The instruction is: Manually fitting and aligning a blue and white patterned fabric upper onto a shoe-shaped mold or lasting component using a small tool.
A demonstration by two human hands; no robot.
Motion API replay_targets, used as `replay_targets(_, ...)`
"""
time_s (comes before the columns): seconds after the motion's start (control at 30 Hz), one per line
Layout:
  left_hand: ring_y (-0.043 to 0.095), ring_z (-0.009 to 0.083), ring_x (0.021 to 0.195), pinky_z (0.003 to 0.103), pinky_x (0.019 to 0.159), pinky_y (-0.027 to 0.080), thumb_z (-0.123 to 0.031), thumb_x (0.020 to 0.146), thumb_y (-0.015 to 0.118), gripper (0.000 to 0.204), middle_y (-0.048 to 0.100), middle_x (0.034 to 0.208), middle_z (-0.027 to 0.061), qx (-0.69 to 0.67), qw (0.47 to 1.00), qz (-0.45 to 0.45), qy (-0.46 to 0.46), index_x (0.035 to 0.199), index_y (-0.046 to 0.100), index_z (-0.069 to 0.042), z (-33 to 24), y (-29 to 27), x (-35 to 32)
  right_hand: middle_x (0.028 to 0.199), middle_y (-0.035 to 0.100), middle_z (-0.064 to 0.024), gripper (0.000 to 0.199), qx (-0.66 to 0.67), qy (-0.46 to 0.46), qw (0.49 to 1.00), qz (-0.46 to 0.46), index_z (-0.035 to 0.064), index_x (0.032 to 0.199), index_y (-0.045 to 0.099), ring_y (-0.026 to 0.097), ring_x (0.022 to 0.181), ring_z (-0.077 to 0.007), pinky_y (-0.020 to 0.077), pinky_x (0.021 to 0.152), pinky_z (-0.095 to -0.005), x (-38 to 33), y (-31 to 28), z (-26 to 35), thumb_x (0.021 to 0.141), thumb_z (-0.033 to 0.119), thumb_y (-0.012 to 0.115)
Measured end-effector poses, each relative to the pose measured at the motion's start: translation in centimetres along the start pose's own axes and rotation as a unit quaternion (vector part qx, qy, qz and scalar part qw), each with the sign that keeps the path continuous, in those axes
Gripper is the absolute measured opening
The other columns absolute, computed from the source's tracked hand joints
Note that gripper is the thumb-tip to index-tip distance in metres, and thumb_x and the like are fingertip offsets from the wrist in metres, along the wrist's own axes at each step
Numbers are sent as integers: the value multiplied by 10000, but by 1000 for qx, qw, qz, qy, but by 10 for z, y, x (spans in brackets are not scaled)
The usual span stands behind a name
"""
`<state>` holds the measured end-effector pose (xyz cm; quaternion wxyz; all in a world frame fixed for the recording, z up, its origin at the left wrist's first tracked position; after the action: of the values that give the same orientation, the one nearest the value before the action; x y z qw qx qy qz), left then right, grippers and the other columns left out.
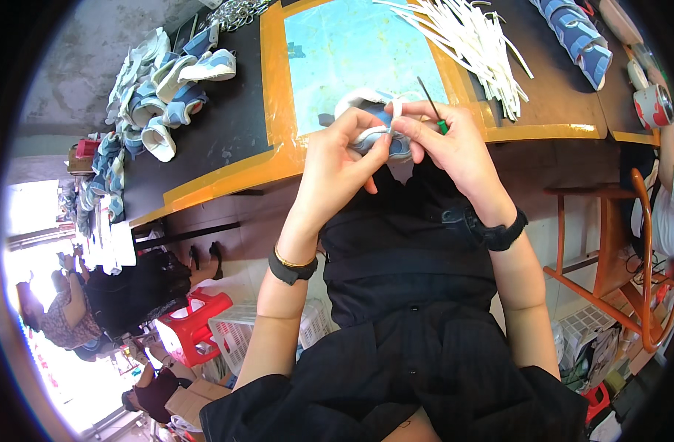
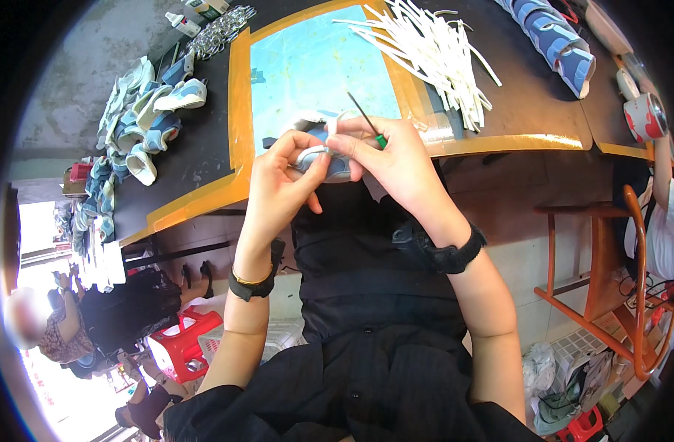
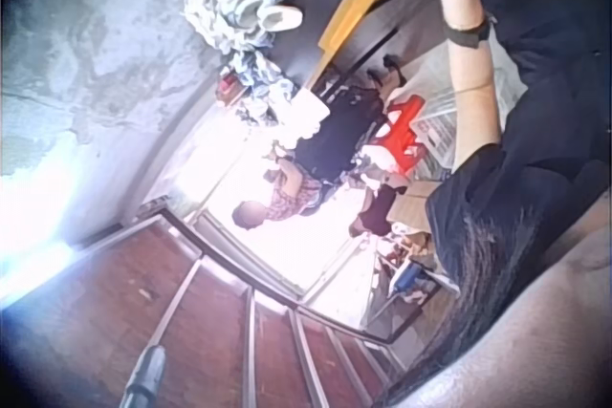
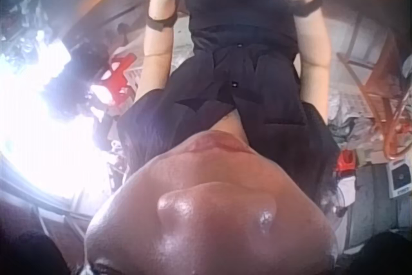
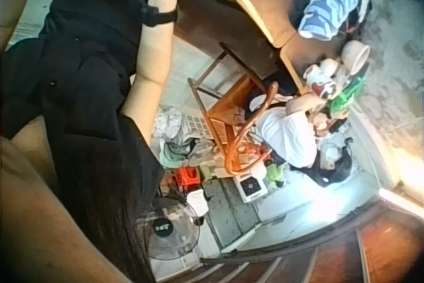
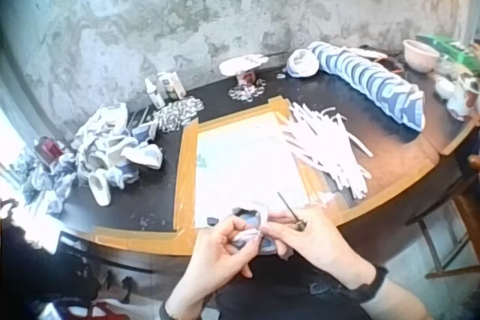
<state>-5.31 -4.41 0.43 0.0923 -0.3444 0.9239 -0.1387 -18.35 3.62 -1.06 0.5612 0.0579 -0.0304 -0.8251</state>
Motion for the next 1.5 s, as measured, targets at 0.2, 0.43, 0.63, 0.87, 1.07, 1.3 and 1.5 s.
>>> replay_targets(0.2, 553, 63, 432, 204, 405, 401, -118, 854, 658, 176, 640, 727, 54, -7, 1000, -21, 15, 927, 560, 8, 1, 3, 0, 675, 551, -54, 106, -28, -95, 989, -109, 17, 914, 561, 507, 569, -80, 407, 530, -238, -34, 0, 14, 944, 110, 519)
replay_targets(0.43, 564, 62, 449, 194, 418, 416, -103, 856, 649, 166, 623, 711, 47, -29, 999, -31, 12, 952, 567, 6, 8, 7, 5, 774, 590, -89, 158, -202, -355, 906, 110, 47, 899, 607, 578, 601, -181, 477, 558, -234, -103, 83, 94, 772, 142, 599)
replay_targets(0.63, 575, 68, 453, 191, 428, 422, -92, 846, 651, 169, 632, 706, 41, -15, 998, -51, 23, 952, 570, 10, 9, -2, 2, 741, 420, -8, 89, -150, -418, 895, -46, 100, 768, 538, 473, 602, -106, 313, 364, -214, -115, 102, 123, 709, 115, 602)
replay_targets(0.87, 563, 62, 454, 168, 406, 396, -59, 853, 649, 169, 607, 729, 40, -24, 999, -28, 6, 970, 549, 12, 17, 3, -4, 733, 477, -15, 403, -191, -324, 870, 319, 105, 1155, 488, 567, 527, -133, 364, 357, -258, -120, 62, 97, 764, 145, 578)
replay_targets(1.07, 581, 67, 460, 193, 424, 427, -110, 840, 672, 179, 651, 701, 62, -26, 999, -16, 11, 935, 555, -13, 11, 1, -2, 781, 635, -126, 100, -278, -66, 951, -115, 1, 980, 533, 665, 673, -192, 498, 585, -280, -68, 5, 44, 885, -20, 559)
replay_targets(1.3, 589, 70, 467, 197, 428, 431, -96, 827, 675, 179, 650, 704, 59, -35, 999, -24, 28, 928, 558, -5, 12, 2, 1, 796, 653, -116, 110, -267, -162, 942, -123, 11, 975, 578, 637, 601, -191, 479, 533, -277, -51, 9, 8, 868, -9, 595)
replay_targets(1.5, 582, 58, 479, 183, 427, 429, -47, 821, 666, 174, 641, 725, 49, -26, 999, -19, 28, 946, 554, 3, 12, 2, 0, 806, 655, -124, 93, -288, -179, 934, -108, 8, 958, 582, 642, 612, -218, 485, 533, -290, -48, 11, 9, 867, -5, 593)
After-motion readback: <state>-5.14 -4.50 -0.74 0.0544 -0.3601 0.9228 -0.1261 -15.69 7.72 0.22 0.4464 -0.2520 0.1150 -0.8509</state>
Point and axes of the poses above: each hand's wrist, its own x-axis towards the middle knuckle, its own y-axis out of the palm, z = x × y, the point moved 5 cm from there along x, towards the middle knuckle
